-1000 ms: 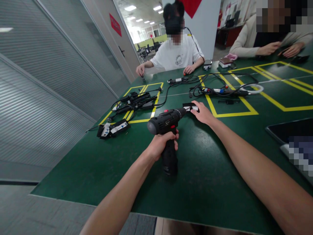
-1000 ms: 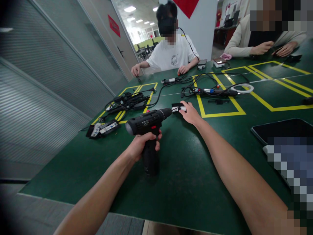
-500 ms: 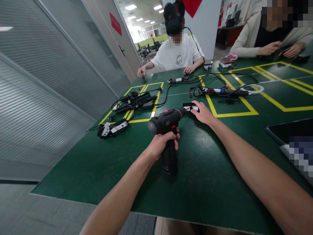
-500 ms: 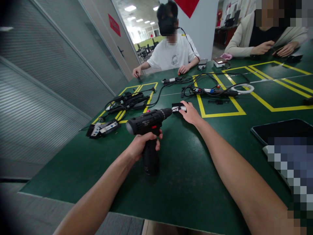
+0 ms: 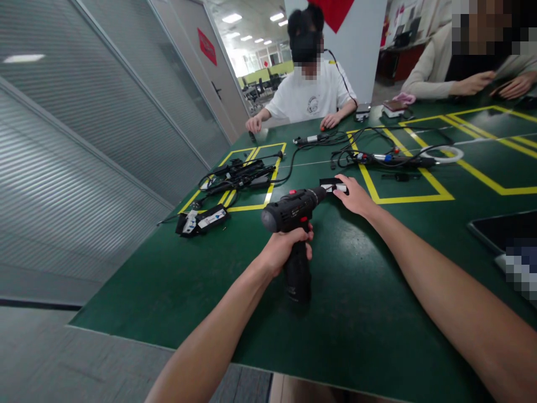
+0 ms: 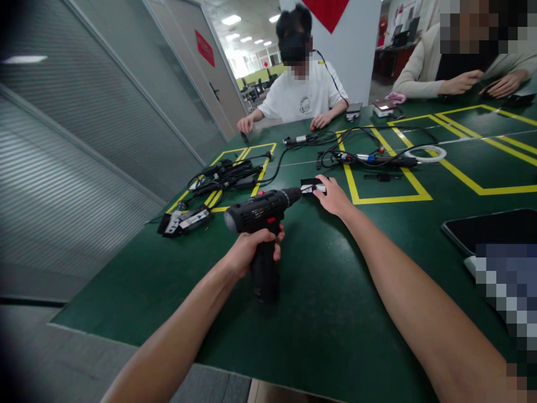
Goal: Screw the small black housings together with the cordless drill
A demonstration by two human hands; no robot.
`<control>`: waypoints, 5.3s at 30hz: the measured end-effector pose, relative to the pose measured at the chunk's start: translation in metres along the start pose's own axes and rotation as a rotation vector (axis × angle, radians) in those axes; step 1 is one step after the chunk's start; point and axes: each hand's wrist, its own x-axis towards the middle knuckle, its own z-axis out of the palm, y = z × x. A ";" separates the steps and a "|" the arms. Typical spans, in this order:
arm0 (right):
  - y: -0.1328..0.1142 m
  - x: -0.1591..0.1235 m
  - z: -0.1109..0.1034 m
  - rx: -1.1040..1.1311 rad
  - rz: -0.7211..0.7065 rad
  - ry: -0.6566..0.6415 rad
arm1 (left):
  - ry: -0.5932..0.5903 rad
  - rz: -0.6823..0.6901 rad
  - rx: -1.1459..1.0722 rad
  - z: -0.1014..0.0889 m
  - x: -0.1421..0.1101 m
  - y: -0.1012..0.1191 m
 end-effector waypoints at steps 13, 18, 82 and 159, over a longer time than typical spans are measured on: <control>-0.001 0.000 -0.001 -0.004 0.022 -0.014 | 0.000 -0.021 -0.027 -0.004 0.001 -0.002; 0.001 0.000 -0.001 0.002 0.009 -0.009 | -0.013 -0.016 -0.041 -0.005 0.001 -0.004; 0.001 0.000 0.000 -0.004 -0.011 0.004 | -0.001 -0.001 -0.041 -0.004 0.003 -0.005; -0.001 0.000 -0.003 0.005 0.006 0.000 | 0.010 -0.022 -0.037 -0.004 0.003 -0.006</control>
